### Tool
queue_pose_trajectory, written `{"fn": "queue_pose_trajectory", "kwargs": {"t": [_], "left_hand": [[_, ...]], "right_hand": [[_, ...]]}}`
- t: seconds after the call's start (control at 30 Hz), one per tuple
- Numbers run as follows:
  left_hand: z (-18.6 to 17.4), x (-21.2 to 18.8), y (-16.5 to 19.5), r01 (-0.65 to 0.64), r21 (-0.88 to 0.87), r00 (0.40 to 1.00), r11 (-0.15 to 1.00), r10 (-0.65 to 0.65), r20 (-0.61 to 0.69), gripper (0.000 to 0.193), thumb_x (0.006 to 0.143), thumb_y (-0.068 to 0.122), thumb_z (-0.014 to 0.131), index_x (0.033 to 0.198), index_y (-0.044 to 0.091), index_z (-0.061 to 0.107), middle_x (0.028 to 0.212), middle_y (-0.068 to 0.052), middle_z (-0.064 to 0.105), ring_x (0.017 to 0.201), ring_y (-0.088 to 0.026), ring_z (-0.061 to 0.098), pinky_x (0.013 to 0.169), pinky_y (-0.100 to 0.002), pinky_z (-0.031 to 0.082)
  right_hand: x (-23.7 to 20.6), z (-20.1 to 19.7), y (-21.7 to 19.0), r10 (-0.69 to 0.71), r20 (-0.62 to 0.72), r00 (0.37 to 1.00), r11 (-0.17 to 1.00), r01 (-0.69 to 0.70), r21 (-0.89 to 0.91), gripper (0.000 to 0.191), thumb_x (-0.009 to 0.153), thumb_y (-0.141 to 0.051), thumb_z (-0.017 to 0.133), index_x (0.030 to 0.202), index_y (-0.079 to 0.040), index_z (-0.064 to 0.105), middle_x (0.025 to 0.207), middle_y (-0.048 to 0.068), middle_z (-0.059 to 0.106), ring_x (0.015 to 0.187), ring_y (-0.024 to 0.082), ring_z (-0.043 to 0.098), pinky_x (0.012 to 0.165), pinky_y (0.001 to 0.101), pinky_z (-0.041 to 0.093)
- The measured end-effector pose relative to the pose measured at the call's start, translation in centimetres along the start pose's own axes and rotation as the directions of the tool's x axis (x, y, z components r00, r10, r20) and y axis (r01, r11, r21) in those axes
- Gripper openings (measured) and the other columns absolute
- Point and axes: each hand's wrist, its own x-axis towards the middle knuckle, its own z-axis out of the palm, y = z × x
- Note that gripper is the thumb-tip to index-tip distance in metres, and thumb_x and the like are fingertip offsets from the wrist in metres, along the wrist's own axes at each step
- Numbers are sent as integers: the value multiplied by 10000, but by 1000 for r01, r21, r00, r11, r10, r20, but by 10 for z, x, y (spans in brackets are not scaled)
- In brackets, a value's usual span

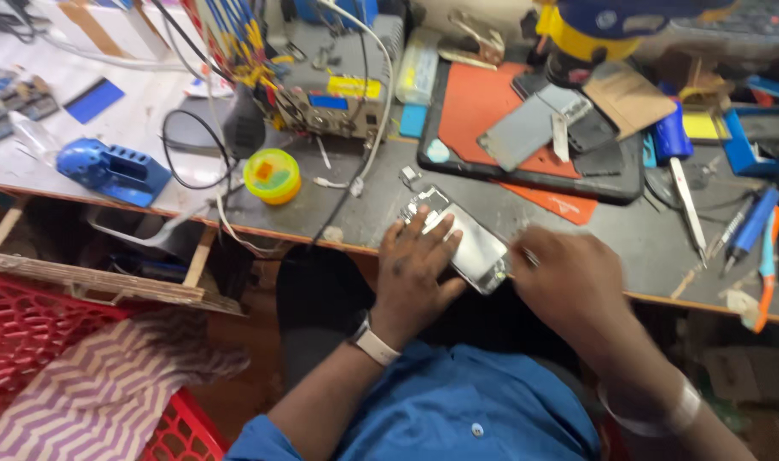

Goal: The person uses a small metal tool to pry and separate parts of a disassembled mobile phone held in the left hand. The work is performed on a cluttered workbench with various tools and electronic components visible.

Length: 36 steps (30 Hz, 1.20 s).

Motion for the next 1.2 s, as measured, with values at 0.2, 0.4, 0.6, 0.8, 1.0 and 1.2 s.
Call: {"fn": "queue_pose_trajectory", "kwargs": {"t": [0.2,0.4,0.6,0.8,1.0,1.2], "left_hand": [[-2,3,1,0,-8,1000,1000,0,-28,641,702,317,884,1279,112,692,1449,-121,598,1455,-364,457,1171,-558,324],[-3,-1,5,14,-28,990,1000,-18,-140,634,676,315,899,1262,155,715,1417,-177,506,1408,-468,418,1154,-573,360],[-1,-4,1,41,-19,994,999,-43,-104,617,681,284,895,1255,158,708,1395,-158,530,1415,-455,411,1160,-576,354],[-5,-4,3,44,-14,999,999,-44,-22,651,662,312,881,1270,143,720,1402,-179,535,1416,-464,405,1137,-579,350],[-4,-8,1,35,-17,998,999,-36,-46,644,697,301,901,1290,135,711,1410,-186,534,1416,-461,400,1132,-577,352],[-3,-9,0,46,-44,995,998,-50,-83,640,678,307,906,1265,146,711,1388,-169,544,1420,-456,413,1132,-579,362]], "right_hand": [[4,3,5,166,174,971,982,-148,-115,200,909,-324,651,877,-153,750,744,148,736,790,392,709,736,522,550],[9,12,8,47,136,990,999,-44,-24,194,905,-295,632,943,-155,760,849,146,748,829,397,709,732,526,552],[15,6,-1,174,207,963,984,-160,-81,214,890,-342,656,941,-190,797,816,158,751,819,402,715,757,520,555],[22,1,-12,132,291,948,990,-113,-80,190,867,-271,646,957,-194,795,832,145,759,828,380,728,776,477,577],[23,15,-7,111,212,971,993,-114,5,226,882,-311,665,1008,-171,791,875,179,750,837,402,716,770,494,564],[25,6,-6,107,269,957,994,-92,-67,233,847,-302,666,983,-175,805,879,164,763,851,401,719,785,509,560]]}}
